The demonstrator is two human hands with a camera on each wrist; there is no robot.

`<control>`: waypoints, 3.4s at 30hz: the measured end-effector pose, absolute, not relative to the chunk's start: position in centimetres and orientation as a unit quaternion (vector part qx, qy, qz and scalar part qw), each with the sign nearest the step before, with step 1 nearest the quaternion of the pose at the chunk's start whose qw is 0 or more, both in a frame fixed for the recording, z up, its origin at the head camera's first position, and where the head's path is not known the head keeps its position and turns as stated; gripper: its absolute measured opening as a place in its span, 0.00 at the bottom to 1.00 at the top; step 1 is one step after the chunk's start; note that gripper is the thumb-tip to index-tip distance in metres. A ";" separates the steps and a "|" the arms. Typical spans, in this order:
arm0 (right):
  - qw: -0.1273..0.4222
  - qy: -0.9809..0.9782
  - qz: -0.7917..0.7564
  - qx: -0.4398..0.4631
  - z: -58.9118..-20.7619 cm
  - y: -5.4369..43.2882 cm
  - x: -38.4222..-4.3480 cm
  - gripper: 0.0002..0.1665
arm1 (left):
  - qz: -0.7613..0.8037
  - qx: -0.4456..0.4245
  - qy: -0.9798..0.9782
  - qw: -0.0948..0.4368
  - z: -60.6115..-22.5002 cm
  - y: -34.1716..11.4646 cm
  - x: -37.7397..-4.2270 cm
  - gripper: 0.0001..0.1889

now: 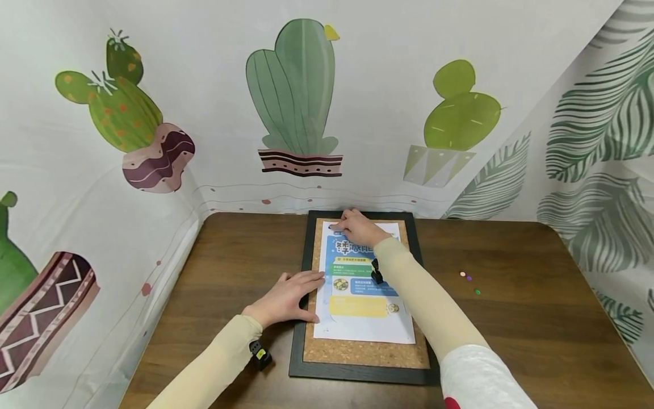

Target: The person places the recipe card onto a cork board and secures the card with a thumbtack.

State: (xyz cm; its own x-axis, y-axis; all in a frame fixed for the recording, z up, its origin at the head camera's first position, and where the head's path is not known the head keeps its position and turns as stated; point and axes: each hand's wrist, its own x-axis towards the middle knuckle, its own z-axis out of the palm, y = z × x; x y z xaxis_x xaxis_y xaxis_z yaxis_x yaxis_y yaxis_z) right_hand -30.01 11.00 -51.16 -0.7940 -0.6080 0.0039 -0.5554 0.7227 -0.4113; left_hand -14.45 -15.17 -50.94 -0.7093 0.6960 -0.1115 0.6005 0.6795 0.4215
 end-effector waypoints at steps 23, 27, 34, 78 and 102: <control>0.109 0.892 -0.344 -0.271 -49.8 16.7 -26.0 0.18 | 0.189 0.360 0.902 0.149 -50.6 -15.7 -14.6 0.50; 0.104 0.890 -0.352 -0.272 -49.1 18.1 -24.7 0.17 | 0.187 0.362 0.901 0.146 -50.6 -15.7 -14.6 0.50; 0.073 0.892 -0.353 -0.274 -48.4 20.9 -22.6 0.15 | 0.186 0.368 0.900 0.139 -50.7 -15.6 -14.6 0.50; -0.060 0.939 -0.298 -0.163 -49.7 36.9 -11.6 0.07 | 0.199 0.367 0.903 0.103 -51.3 -15.7 -14.3 0.33; -0.083 0.958 -0.253 -0.109 -53.3 38.8 -10.4 0.08 | 0.219 0.348 0.904 0.119 -51.4 -15.6 -14.4 0.33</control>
State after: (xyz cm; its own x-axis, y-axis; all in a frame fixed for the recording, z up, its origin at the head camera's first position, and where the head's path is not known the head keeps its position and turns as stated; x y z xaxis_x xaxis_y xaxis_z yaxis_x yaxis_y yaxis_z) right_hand -10.35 38.78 -53.32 -0.9627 -0.1662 0.2135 -0.2499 0.8485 -0.4665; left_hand -14.35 -15.64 -51.44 -0.7295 0.6812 -0.0620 0.5771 0.6615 0.4789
